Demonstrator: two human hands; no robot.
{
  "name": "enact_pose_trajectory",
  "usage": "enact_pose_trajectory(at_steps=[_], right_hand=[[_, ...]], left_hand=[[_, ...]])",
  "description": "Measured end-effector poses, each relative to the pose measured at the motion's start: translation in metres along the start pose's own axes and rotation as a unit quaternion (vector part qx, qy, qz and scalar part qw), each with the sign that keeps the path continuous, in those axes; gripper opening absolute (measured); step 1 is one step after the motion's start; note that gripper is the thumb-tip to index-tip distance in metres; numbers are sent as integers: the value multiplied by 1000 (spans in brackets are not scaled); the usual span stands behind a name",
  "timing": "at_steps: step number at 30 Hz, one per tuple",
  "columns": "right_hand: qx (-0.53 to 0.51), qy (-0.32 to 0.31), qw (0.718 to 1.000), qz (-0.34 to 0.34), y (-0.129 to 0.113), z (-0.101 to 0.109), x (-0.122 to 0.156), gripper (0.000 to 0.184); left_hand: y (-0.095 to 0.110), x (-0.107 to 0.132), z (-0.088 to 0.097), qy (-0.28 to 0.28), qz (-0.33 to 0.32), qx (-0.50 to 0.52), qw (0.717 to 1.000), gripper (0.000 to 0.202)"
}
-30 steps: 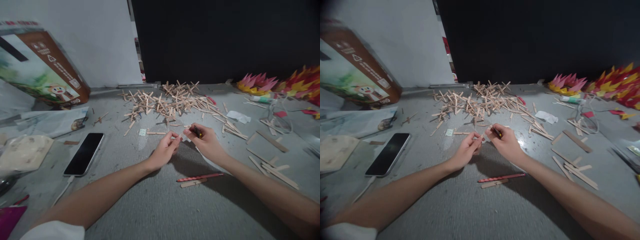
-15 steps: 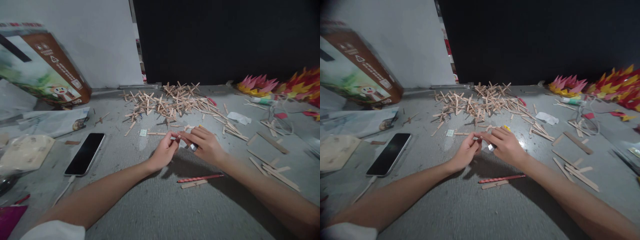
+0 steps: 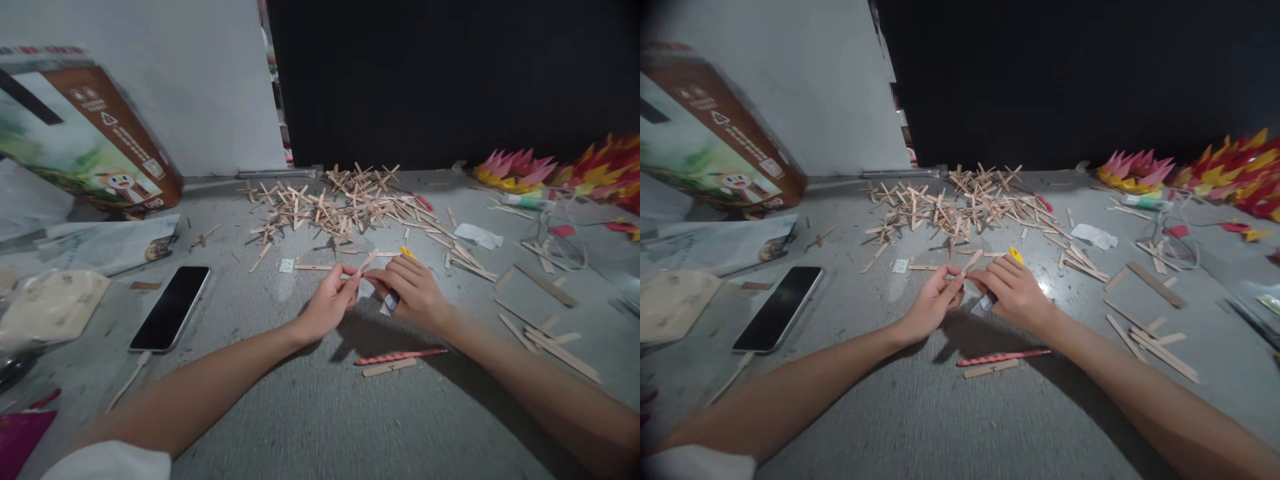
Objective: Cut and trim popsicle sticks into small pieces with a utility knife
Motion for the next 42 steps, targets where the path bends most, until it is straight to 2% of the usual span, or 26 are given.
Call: enact_pose_trajectory(at_steps=[3, 6, 10, 13, 16, 21, 26, 29, 32, 36, 39, 42], right_hand=[[-25, 13, 999, -28, 4, -2, 2, 28], [-32, 1, 999, -28, 7, -4, 4, 38], [-49, -12, 998, -22, 7, -4, 4, 33], [-81, 28, 995, -45, 7, -1, 2, 29], [-93, 52, 992, -65, 6, 2, -1, 33], [-68, 12, 996, -49, 7, -1, 0, 29], [-70, -3, 997, -40, 6, -1, 0, 23], [-78, -26, 995, -57, 6, 2, -5, 22], [-72, -66, 992, -80, 5, 3, -10, 29], [-17, -110, 992, -64, 1, 5, -14, 34], [34, -130, 990, -39, -2, 2, -15, 27], [59, -141, 987, -55, -1, -3, -12, 22]], left_hand=[[4, 0, -2, -4, -7, 2, 1000, 41], [6, 0, -3, -4, -3, 14, 1000, 44], [4, -1, -3, 0, 4, 18, 1000, 43], [3, -1, -2, -1, 5, 19, 1000, 41], [4, -1, -3, -2, 5, 23, 1000, 42], [4, -1, -3, 4, 12, 17, 1000, 42], [3, -1, -2, 4, 11, 2, 1000, 40], [2, -1, -1, 13, 17, -9, 1000, 39], [0, -2, 0, 28, 23, -20, 999, 39], [-3, -2, 2, 33, 33, -36, 998, 41], [-4, -2, 2, 31, 39, -40, 998, 42], [-3, -2, 1, 34, 42, -39, 998, 38]])
Point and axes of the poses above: each hand's wrist, its own x-axis away from the middle knuckle, its own z-axis out of the back of the hand, y = z × x, the point moved 4 cm from there along -x, towards the middle knuckle, and after that the axes turned 7 degrees about -y, right-handed, at the moved point
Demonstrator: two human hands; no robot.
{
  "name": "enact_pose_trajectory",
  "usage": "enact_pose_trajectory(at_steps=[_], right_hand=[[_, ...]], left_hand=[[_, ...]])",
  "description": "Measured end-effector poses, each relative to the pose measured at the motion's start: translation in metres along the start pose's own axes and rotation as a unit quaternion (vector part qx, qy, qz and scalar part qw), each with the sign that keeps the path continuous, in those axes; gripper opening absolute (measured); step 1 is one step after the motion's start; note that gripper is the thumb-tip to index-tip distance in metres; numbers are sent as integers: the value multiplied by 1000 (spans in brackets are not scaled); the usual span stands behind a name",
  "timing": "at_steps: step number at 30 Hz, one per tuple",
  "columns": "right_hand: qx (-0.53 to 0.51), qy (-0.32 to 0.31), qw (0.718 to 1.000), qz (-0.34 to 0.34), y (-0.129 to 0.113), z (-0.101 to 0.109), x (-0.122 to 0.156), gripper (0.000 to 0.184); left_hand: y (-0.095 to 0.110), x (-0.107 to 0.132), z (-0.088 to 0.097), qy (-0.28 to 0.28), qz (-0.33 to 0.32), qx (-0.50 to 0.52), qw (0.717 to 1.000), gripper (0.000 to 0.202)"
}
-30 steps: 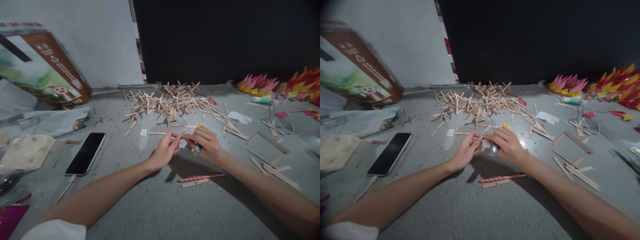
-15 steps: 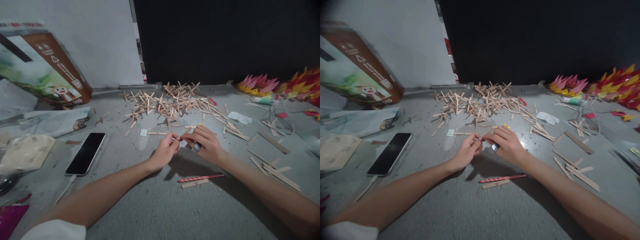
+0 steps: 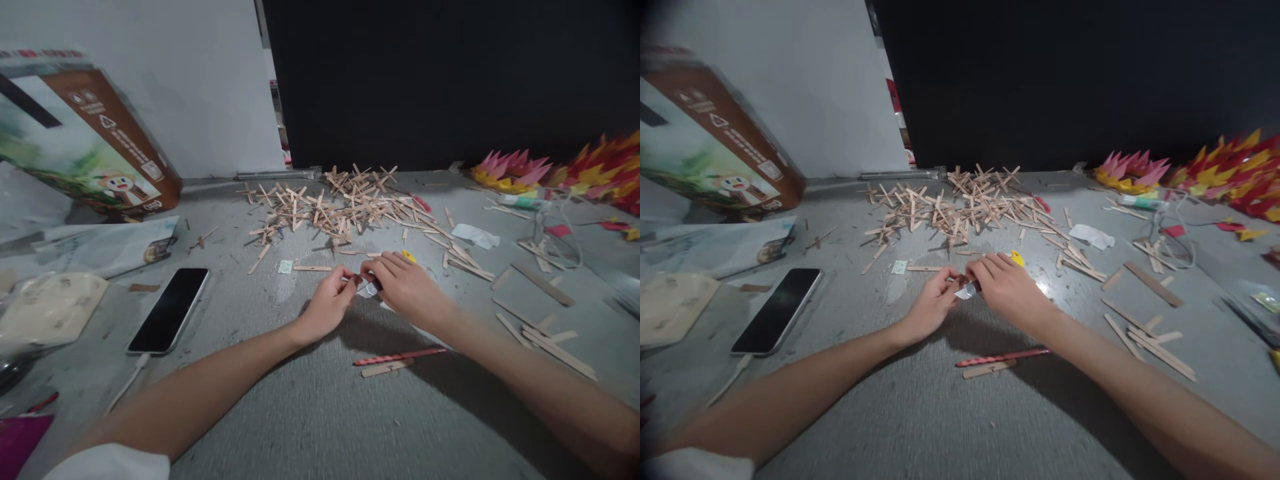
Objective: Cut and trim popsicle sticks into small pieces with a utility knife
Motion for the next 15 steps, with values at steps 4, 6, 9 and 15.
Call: enact_pose_trajectory(at_steps=[4, 6, 9, 15], right_hand=[[29, -26, 999, -18, 1, -9, 0, 20], [45, -32, 998, -19, -1, -11, 0, 19], [58, -32, 998, -21, -2, -12, 0, 19], [51, -24, 998, -26, -7, -15, 0, 21]], left_hand=[[2, 0, -1, 6, 1, -2, 1000, 22], [2, 0, 0, 12, 2, -14, 1000, 13], [0, 1, 1, 17, 8, -35, 999, 13], [-1, 2, 2, 24, 3, -65, 998, 14]])
Point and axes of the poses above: each hand's wrist, its own x-axis away from the middle knuckle, its own z-axis out of the back of the hand, y = z × x, the point moved 4 cm from there along -x, towards the middle knuckle, and after that the axes turned 7 degrees about -y, right-handed, at the moved point
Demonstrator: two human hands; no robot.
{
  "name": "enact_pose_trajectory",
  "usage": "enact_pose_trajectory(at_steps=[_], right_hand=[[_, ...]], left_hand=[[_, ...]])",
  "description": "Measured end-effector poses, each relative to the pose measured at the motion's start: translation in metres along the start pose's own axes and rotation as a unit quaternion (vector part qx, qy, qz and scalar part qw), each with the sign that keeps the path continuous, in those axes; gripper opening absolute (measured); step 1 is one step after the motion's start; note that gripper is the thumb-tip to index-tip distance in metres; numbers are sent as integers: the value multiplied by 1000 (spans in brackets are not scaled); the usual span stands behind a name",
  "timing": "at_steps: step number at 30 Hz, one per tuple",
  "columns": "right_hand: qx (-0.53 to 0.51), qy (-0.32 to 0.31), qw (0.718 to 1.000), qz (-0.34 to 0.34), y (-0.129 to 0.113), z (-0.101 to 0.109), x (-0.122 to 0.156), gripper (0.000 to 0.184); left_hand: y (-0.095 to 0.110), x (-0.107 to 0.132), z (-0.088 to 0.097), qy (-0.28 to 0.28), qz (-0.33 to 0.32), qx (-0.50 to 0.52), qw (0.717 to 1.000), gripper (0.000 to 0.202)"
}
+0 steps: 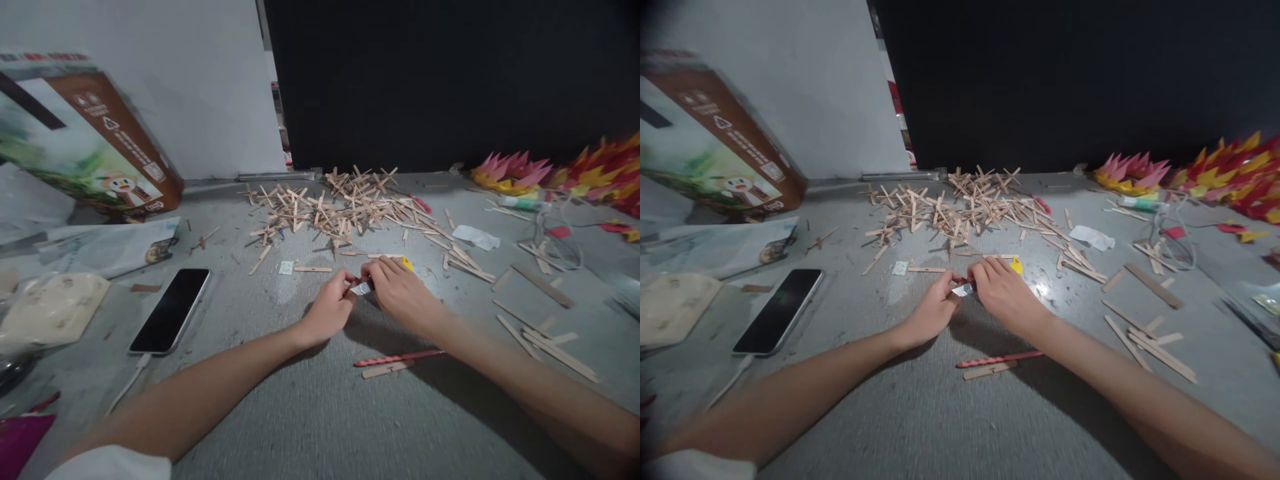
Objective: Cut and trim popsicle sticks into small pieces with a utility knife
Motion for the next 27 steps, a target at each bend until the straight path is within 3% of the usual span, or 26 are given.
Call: enact_pose_trajectory(at_steps=[3, 7, 12, 15, 20, 27], right_hand=[[-2, -9, 1000, 4, -9, -2, 1, 20], [-41, 11, 999, -11, -13, 0, 3, 18], [-165, 100, 971, -139, 17, 10, 3, 11], [-236, 74, 949, -197, 32, 11, 0, 22], [-344, 14, 906, -245, 36, 7, -3, 34], [-373, 0, 888, -268, 37, 7, -3, 45]], left_hand=[[1, -1, 2, 7, -11, 7, 1000, 16], [-1, -4, 2, -2, -13, 49, 999, 36], [-6, -7, 0, -7, -5, 64, 998, 35], [-5, -7, -1, -25, -11, 78, 997, 39], [-6, -7, -2, -40, -20, 91, 995, 45], [-1, -5, -1, -29, -21, 57, 998, 39]])
Point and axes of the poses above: each hand's wrist, its own x-axis away from the middle knuckle, its own z-axis out of the back of the hand, y = z × x, the point moved 4 cm from there along -x, towards the middle knuckle, and after that the axes turned 7 degrees about -y, right-handed, at the moved point
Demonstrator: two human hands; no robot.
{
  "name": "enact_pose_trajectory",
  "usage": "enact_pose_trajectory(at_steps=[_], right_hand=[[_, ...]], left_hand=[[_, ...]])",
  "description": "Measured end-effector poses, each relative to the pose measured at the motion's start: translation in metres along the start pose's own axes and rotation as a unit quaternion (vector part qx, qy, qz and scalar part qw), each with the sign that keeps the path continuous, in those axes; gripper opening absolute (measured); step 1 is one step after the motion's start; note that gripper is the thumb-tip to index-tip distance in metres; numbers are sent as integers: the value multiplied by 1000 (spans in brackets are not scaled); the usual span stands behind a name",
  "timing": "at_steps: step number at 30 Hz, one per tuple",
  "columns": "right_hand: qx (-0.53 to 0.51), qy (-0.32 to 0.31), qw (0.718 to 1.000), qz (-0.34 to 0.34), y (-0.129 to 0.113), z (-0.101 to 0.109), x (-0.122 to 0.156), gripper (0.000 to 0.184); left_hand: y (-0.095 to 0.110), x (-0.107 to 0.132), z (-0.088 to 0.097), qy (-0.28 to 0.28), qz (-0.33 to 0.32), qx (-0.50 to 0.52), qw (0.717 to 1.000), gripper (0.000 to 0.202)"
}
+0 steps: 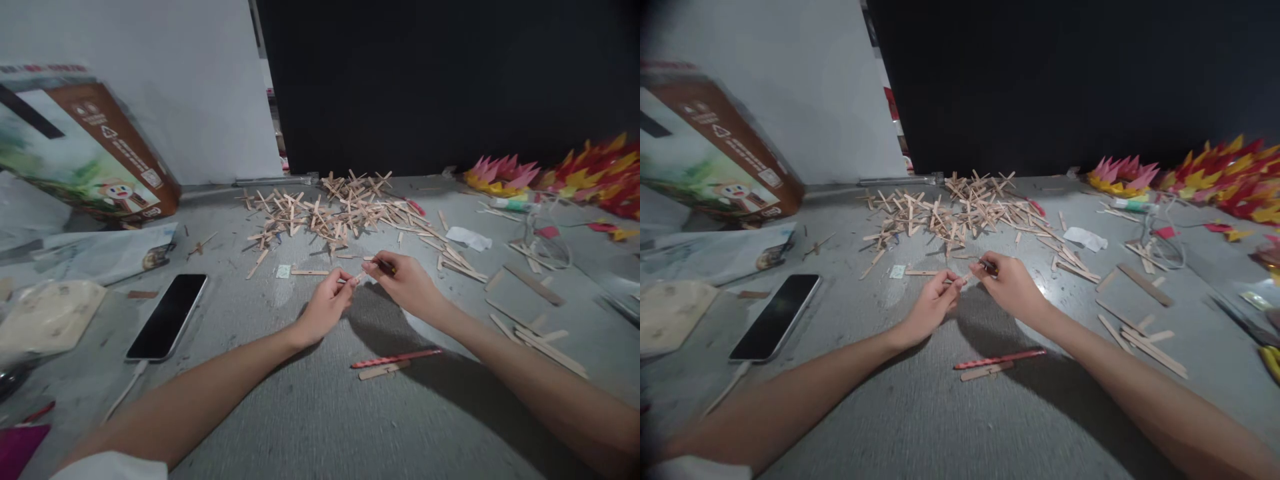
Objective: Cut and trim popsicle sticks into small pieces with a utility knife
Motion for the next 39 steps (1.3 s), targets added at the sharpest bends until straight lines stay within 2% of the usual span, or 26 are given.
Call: enact_pose_trajectory(at_steps=[2, 5, 9, 11, 13, 15, 18, 21, 24, 28, 34, 37, 39], right_hand=[[5, 1, 1000, -5, 1, 4, -2, 49], [61, -15, 997, -36, 6, 8, -7, 48], [196, -61, 975, -90, 17, 2, -10, 41], [235, -70, 965, -92, 21, 0, -9, 36], [264, -76, 957, -99, 27, 4, -7, 40], [276, -79, 950, -124, 40, 19, -5, 45], [318, -67, 932, -160, 69, 56, 5, 42], [390, -35, 887, -243, 103, 94, 28, 45], [401, -29, 876, -267, 124, 113, 52, 43], [389, -16, 880, -272, 135, 117, 68, 41], [300, 34, 916, -264, 144, 126, 66, 45], [211, 58, 941, -259, 136, 135, 67, 53], [153, 64, 952, -257, 123, 138, 70, 61]], left_hand=[[6, 1, 2, 29, -18, -59, 998, 29], [12, 1, 9, 97, -67, -167, 979, 21], [7, -2, 22, 214, -83, -196, 953, 16], [4, -3, 24, 229, -87, -195, 950, 13], [3, -3, 25, 226, -89, -195, 950, 12], [3, -2, 25, 222, -87, -198, 951, 13], [2, -1, 25, 226, -82, -202, 949, 15], [-1, -1, 25, 226, -83, -205, 949, 18], [-3, -3, 26, 225, -87, -212, 947, 18], [-3, -5, 25, 218, -85, -209, 949, 19], [-1, -5, 24, 211, -76, -203, 953, 20], [-1, -5, 23, 207, -76, -194, 956, 18], [0, -5, 23, 203, -77, -189, 958, 15]])
Point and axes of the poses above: each hand's wrist, its own x-axis away from the middle knuckle, its own z-axis out of the back of the hand, y = z × x, the point moved 4 cm from there along -x, towards the middle knuckle, and after that the axes turned 7 degrees about -y, right-handed, at the moved point
